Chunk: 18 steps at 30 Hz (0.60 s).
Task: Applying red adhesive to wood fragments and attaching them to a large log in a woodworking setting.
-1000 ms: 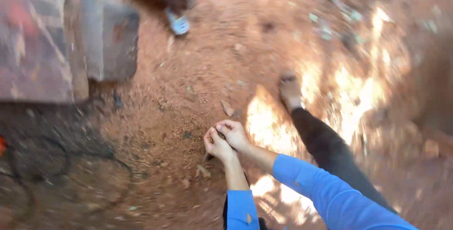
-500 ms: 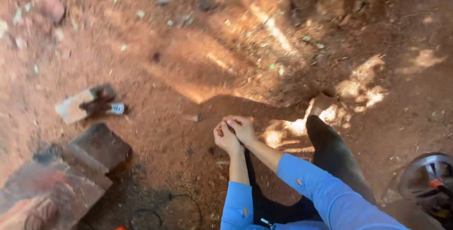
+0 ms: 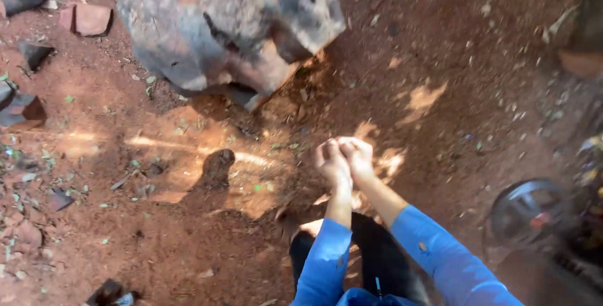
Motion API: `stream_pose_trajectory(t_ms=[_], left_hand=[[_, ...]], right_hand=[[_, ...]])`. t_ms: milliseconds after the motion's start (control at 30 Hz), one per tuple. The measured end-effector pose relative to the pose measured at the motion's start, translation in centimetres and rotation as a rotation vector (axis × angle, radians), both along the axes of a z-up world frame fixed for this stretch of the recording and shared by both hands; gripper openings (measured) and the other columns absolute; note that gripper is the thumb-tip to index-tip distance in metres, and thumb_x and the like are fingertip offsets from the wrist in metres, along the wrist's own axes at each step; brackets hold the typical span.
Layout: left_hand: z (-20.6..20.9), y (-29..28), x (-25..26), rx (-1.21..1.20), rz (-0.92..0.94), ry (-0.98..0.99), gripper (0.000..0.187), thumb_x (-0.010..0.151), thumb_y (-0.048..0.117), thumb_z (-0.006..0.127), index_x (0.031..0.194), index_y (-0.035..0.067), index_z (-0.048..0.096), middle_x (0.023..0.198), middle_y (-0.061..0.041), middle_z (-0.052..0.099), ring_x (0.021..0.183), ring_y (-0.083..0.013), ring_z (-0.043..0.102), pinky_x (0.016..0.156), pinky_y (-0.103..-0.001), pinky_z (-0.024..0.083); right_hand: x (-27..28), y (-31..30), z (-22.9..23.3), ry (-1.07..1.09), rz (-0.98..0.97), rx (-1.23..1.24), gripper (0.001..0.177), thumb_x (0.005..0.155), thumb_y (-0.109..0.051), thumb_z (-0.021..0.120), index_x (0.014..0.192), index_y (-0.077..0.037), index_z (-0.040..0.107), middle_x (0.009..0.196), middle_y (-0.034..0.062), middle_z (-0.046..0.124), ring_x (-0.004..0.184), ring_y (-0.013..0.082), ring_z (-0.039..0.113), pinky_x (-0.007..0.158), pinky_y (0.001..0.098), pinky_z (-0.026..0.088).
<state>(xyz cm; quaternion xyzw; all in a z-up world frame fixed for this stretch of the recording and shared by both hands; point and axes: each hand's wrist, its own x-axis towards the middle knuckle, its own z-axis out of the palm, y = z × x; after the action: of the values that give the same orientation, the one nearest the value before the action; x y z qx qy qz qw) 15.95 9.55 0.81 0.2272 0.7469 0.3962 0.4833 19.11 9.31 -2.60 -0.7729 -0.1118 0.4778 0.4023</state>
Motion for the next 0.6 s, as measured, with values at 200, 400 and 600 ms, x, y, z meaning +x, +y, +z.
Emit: stream_pose_trajectory(t_ms=[200, 400, 600], left_hand=[[2.3, 18.3, 17.4, 0.009, 0.091, -0.009, 0.006, 0.085, 0.023, 0.075, 0.086, 0.017, 0.074, 0.078, -0.008, 0.074, 0.078, -0.0283, 0.073, 0.07, -0.037, 0.056], [2.0, 40.4, 29.7, -0.013, 0.103, -0.061, 0.005, 0.082, 0.023, 0.079, 0.079, 0.026, 0.077, 0.069, 0.003, 0.074, 0.07, -0.0163, 0.074, 0.064, -0.028, 0.057], [0.7, 56.4, 29.9, -0.085, 0.177, -0.064, 0.002, 0.084, 0.027, 0.078, 0.083, 0.027, 0.077, 0.075, 0.004, 0.075, 0.076, -0.0159, 0.074, 0.069, -0.03, 0.058]], right_hand=[[17.6, 18.2, 7.1, -0.276, 0.048, -0.022, 0.013, 0.093, -0.024, 0.073, 0.097, -0.016, 0.082, 0.095, 0.005, 0.078, 0.091, 0.0145, 0.069, 0.08, 0.0324, 0.056], [30.7, 40.2, 6.3, -0.405, 0.055, 0.023, 0.009, 0.093, -0.019, 0.073, 0.097, -0.015, 0.08, 0.097, 0.0084, 0.076, 0.094, 0.0177, 0.069, 0.086, 0.0347, 0.055], [32.0, 56.0, 3.5, -0.34, 0.082, 0.032, 0.006, 0.092, -0.018, 0.075, 0.095, -0.018, 0.081, 0.093, 0.0036, 0.075, 0.089, 0.0142, 0.067, 0.085, 0.0319, 0.055]])
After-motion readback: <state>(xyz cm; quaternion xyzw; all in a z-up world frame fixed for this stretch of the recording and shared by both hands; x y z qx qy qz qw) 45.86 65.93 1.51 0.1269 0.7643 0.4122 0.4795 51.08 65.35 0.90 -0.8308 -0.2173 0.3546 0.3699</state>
